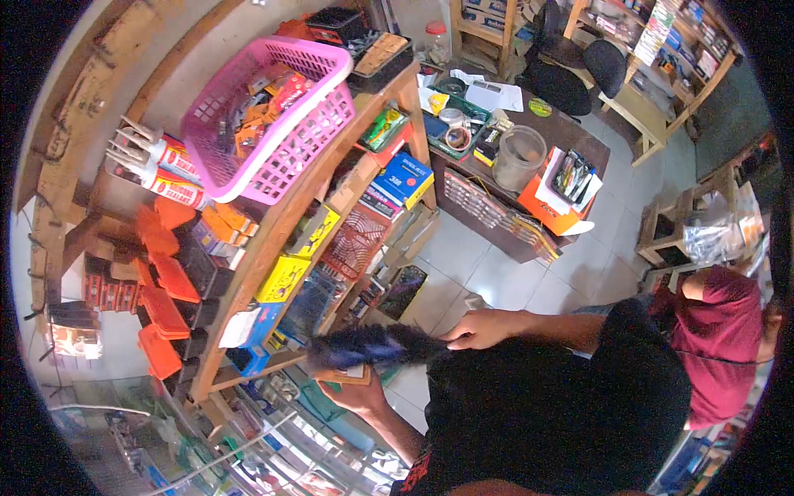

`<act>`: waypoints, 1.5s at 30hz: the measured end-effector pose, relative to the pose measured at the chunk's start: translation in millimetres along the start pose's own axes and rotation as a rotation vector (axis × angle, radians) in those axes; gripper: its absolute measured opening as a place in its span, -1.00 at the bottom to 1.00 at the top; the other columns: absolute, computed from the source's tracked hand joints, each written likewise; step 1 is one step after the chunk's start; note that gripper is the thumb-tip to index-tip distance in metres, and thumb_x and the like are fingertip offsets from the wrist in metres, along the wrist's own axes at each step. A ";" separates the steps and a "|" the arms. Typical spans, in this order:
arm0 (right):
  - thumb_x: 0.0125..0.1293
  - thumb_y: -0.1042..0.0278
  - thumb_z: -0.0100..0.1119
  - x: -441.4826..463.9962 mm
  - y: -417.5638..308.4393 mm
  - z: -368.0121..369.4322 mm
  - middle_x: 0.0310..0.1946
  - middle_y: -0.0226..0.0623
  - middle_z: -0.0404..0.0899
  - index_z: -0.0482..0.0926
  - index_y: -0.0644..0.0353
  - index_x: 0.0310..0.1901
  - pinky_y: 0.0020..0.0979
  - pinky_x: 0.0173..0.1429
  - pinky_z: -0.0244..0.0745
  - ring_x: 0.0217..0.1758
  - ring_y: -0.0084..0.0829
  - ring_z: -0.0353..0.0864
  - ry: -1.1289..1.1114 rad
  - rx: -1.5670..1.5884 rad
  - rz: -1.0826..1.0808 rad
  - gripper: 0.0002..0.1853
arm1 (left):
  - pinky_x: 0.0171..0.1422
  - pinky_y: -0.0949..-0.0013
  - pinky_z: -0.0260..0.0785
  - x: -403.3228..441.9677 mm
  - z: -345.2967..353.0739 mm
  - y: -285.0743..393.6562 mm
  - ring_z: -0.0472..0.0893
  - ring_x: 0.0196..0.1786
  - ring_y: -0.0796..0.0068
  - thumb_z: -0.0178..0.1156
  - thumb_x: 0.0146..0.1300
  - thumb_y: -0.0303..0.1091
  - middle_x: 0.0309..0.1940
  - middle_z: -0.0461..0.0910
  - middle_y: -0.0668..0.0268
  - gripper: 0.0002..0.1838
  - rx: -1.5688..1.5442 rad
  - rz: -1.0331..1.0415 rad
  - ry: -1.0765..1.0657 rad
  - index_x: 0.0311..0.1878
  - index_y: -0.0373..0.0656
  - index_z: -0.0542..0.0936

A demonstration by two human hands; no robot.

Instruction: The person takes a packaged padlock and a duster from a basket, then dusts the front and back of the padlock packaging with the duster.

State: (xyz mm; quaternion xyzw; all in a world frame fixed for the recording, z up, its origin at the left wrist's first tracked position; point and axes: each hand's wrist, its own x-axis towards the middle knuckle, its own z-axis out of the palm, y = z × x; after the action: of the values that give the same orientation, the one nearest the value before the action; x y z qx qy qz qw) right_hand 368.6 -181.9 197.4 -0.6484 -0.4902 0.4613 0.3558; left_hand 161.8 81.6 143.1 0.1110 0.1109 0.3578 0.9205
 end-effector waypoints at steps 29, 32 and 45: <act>0.51 0.15 0.11 70.5 -47.1 52.1 -0.64 -0.56 0.37 0.58 0.26 -0.33 -0.48 -0.39 0.29 -0.52 -0.67 0.33 0.220 0.346 0.282 -0.66 | 0.52 0.03 0.15 137.6 -3.9 98.9 0.43 0.37 0.26 -0.09 0.40 0.18 0.29 0.49 0.28 -0.38 0.198 -0.347 0.062 0.36 0.02 0.43; 0.51 0.15 0.11 77.8 -48.1 28.4 -0.65 -0.57 0.37 0.55 0.22 -0.40 -0.51 -0.45 0.26 -0.55 -0.69 0.32 0.159 0.351 0.293 -0.64 | 0.51 0.12 0.16 149.2 -16.5 88.4 0.43 0.38 0.30 -0.12 0.41 0.18 0.33 0.47 0.30 -0.38 0.743 -0.145 0.068 0.36 0.00 0.42; 0.54 0.17 0.07 108.3 -43.1 -11.1 -0.68 -0.61 0.19 0.29 0.18 -0.56 -0.49 -0.50 0.15 -0.59 -0.69 0.17 0.009 0.333 0.116 -0.53 | 0.56 0.02 0.07 117.2 51.4 88.6 0.40 0.39 0.24 -0.11 0.47 0.03 0.37 0.43 0.29 -0.46 0.097 -0.135 -0.084 0.39 -0.03 0.40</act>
State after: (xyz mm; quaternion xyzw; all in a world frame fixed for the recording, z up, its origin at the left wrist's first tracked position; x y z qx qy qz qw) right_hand 376.0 -66.1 213.3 -0.6099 -0.3672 0.5527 0.4333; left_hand 204.6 219.1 202.4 0.1628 0.0966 0.2840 0.9399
